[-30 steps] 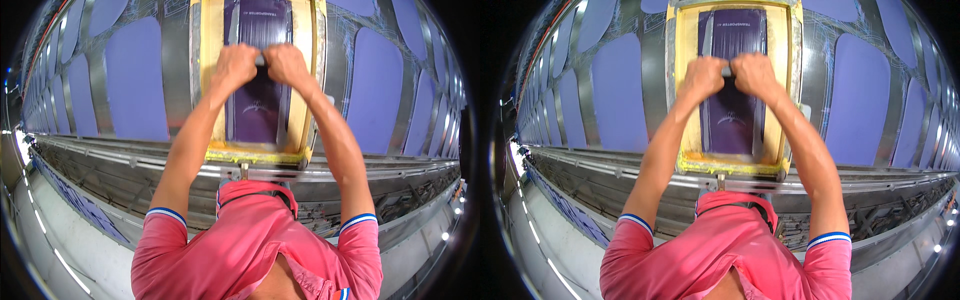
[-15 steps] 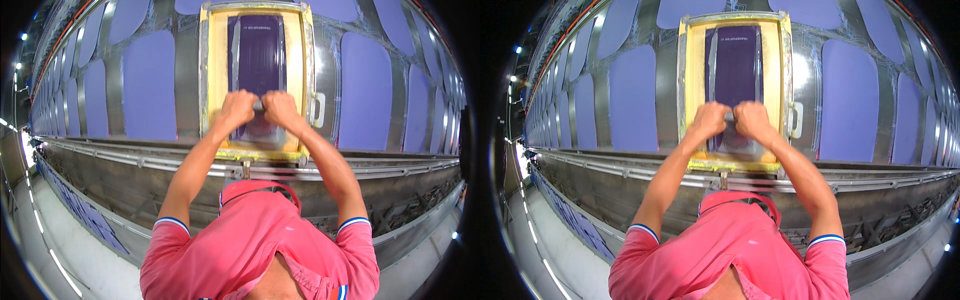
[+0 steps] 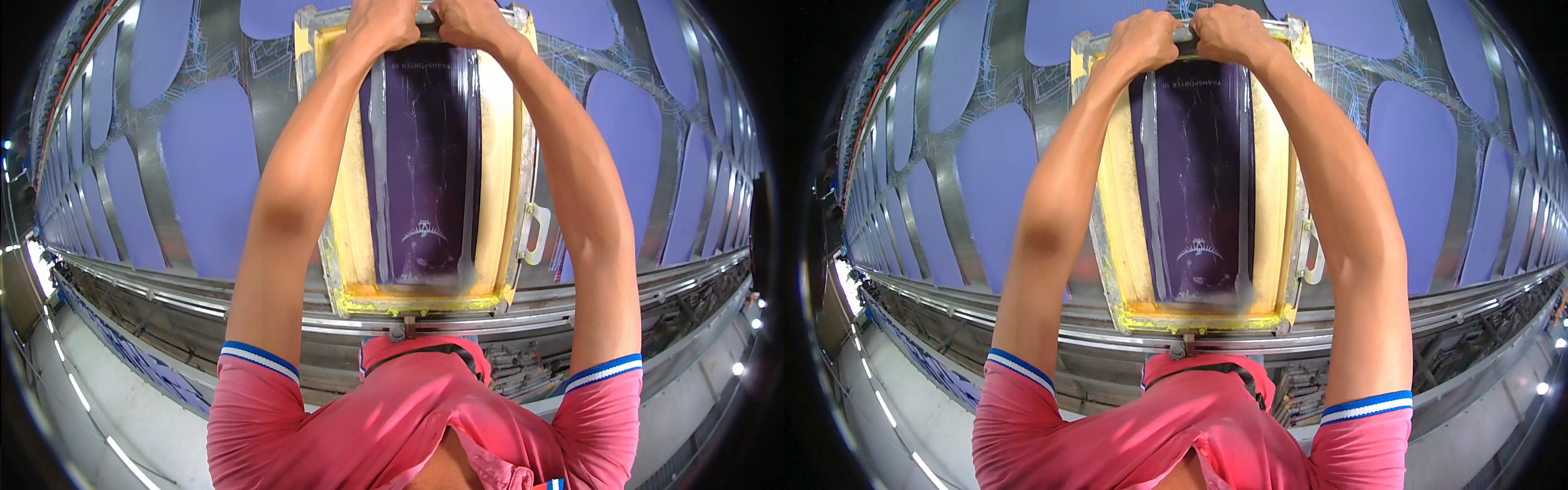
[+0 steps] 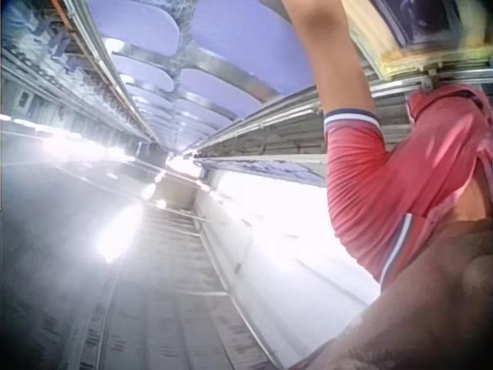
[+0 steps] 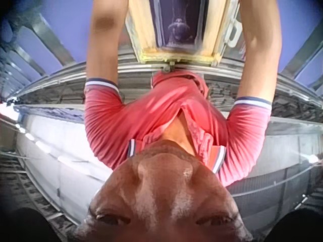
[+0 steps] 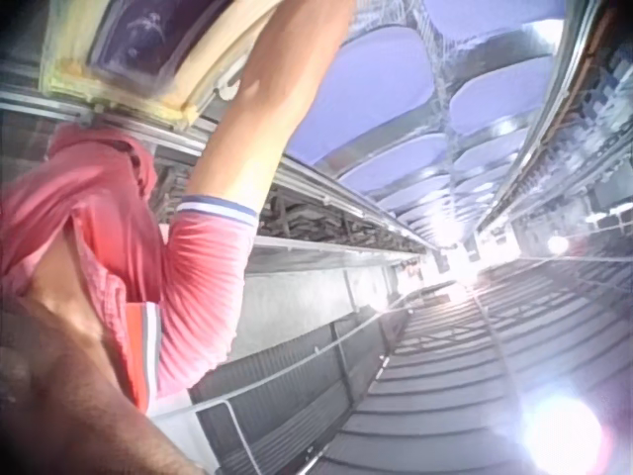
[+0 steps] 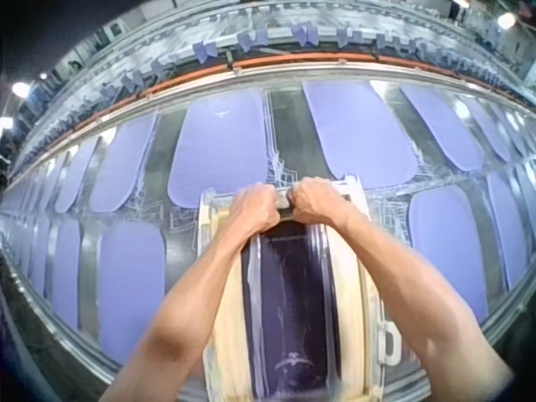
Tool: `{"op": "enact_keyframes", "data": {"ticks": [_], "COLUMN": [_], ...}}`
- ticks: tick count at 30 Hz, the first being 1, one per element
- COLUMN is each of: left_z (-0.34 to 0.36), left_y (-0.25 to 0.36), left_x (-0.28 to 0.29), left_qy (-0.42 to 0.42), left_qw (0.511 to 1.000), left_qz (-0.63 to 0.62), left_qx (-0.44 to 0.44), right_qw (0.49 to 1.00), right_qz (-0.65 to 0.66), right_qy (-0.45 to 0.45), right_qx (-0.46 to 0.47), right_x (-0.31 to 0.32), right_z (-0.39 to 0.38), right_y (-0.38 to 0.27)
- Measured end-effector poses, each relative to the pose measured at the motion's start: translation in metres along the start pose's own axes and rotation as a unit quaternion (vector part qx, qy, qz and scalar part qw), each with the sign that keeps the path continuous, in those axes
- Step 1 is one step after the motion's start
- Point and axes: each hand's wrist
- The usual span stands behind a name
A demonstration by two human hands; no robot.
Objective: The person uses a squeegee to spread purple paint across a screen inside a wooden frame. They repeatedly pull the squeegee from top to bottom to distribute the paint evenly. The person occasionally lifts the frame to adjust its position on the conveyor.
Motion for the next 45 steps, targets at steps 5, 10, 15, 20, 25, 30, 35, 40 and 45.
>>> {"op": "enact_keyframes", "data": {"ticks": [5, 10, 15, 20, 25, 30, 35, 40, 45], "left_z": [-0.1, -0.263, -0.401, -0.432, -0.407, -0.45, -0.455, -0.507, -0.527], "left_y": [0.036, 0.102, 0.158, 0.161, 0.166, 0.16, 0.152, 0.127, 0.084], "left_x": [-0.018, -0.034, -0.071, -0.085, -0.088, -0.101, -0.07, 0.016, 0.064], "left_qy": [-0.034, -0.094, -0.081, -0.054, -0.051, 0.017, 0.044, 0.028, -0.013], "left_qw": [0.999, 0.99, 0.987, 0.988, 0.991, 0.987, 0.986, 0.994, 0.994], "left_qz": [0.002, -0.101, -0.138, -0.145, -0.119, -0.157, -0.161, -0.11, -0.112], "left_qx": [-0.013, 0.003, -0.001, 0.023, -0.034, 0.02, 0.007, 0.0, -0.01], "right_qw": [1.0, 0.996, 0.99, 0.942, 0.893, 0.817, 0.843, 0.801, 0.767], "right_qz": [0.028, 0.062, 0.115, 0.334, 0.238, 0.457, 0.35, 0.413, 0.472], "right_qy": [-0.012, -0.037, -0.076, 0.01, 0.139, 0.256, 0.305, 0.321, 0.322], "right_qx": [-0.001, 0.053, 0.045, -0.005, -0.357, -0.242, -0.271, -0.29, -0.293], "right_x": [-0.017, -0.044, -0.067, -0.028, -0.111, -0.102, -0.057, -0.009, 0.027], "right_z": [-0.095, -0.25, -0.382, -0.364, -0.363, -0.347, -0.347, -0.371, -0.358], "right_y": [-0.058, -0.137, -0.197, -0.146, 0.016, -0.031, -0.046, -0.141, -0.202]}}
Point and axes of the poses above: each hand's wrist, its own z-axis towards the middle knuckle, its own x-axis out of the back of the hand, y = z × x, and after that the axes turned 4 degrees about -y, right-handed
